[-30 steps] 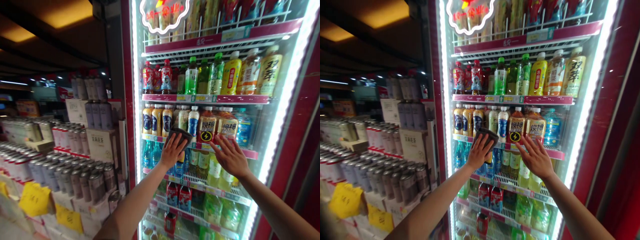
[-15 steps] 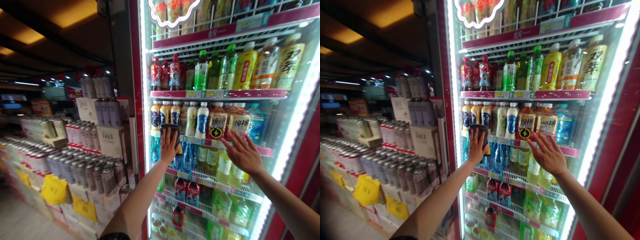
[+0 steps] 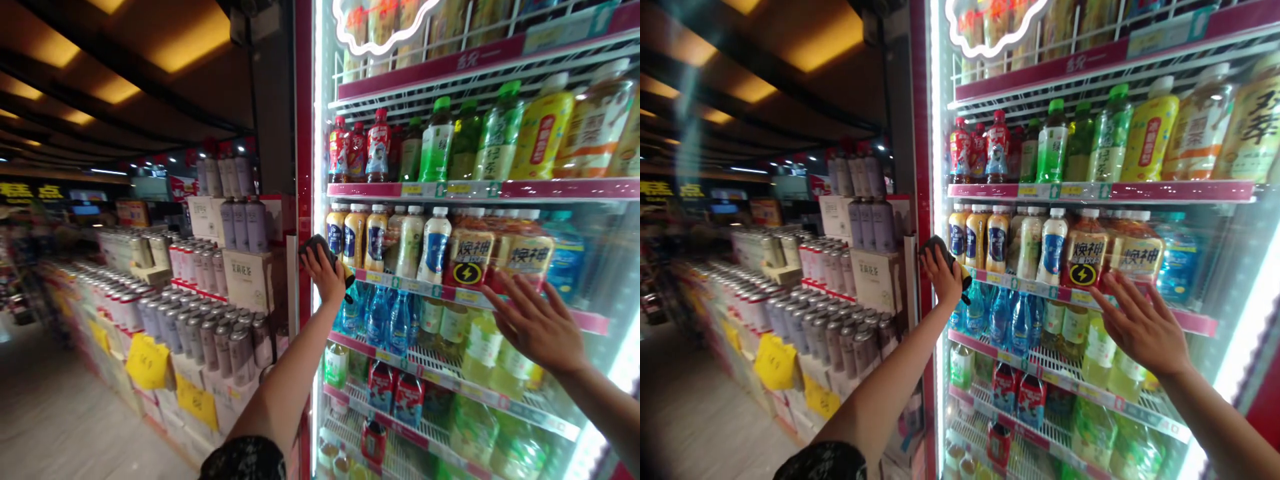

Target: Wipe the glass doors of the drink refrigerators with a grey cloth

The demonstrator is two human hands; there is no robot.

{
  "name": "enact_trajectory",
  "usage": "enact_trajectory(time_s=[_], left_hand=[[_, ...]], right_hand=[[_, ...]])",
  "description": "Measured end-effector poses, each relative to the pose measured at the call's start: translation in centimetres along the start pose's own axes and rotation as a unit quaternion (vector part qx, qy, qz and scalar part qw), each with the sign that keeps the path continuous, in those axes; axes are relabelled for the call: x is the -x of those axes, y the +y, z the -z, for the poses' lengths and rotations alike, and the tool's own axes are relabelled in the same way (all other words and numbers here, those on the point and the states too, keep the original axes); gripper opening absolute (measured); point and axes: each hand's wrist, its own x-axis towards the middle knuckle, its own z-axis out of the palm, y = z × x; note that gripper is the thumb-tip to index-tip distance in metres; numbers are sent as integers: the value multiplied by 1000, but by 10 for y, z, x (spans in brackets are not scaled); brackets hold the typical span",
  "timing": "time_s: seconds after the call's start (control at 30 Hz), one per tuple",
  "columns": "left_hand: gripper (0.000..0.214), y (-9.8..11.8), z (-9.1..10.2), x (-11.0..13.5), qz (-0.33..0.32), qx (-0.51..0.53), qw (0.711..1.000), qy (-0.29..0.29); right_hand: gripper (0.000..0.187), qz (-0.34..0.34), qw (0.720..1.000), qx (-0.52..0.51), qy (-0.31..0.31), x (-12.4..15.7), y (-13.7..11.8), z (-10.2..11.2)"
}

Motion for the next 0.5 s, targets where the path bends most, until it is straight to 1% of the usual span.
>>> enact_trajectory(time_s=[0.07,0.1,0.13,0.17,0.2,0.3,0.33,0.37,0.4,0.43,0.5], left_hand=[[69,0,-2,-23,-1,-12,1000,2],[68,-2,-2,-29,2,-16,1000,2],[68,-5,-2,-28,10,-17,1000,3],[68,-9,0,-21,22,-17,1000,4],[68,-14,2,-10,37,-16,999,5],[69,-25,7,33,85,-18,996,7],[69,-26,8,42,95,-21,995,7],[69,-26,7,45,101,-24,995,7],[69,-23,6,41,103,-26,994,6],[69,-20,4,32,100,-26,995,5],[70,-10,0,5,74,-18,997,-3]], right_hand=[[76,-7,1000,-1,-6,2,0,-1],[75,-9,1000,1,-6,3,1,-2],[75,-9,1000,5,-3,3,1,-3],[75,-7,1000,8,-1,4,1,-3],[75,-5,1000,9,1,4,1,-3],[76,-5,1000,0,1,4,1,-2],[75,-6,1000,-5,3,4,0,-1],[74,-9,1000,-12,6,3,-1,0],[73,-20,1000,-20,7,2,-3,1],[71,-36,999,-31,3,1,-6,3],[67,-61,997,-52,-4,-1,-11,7]])
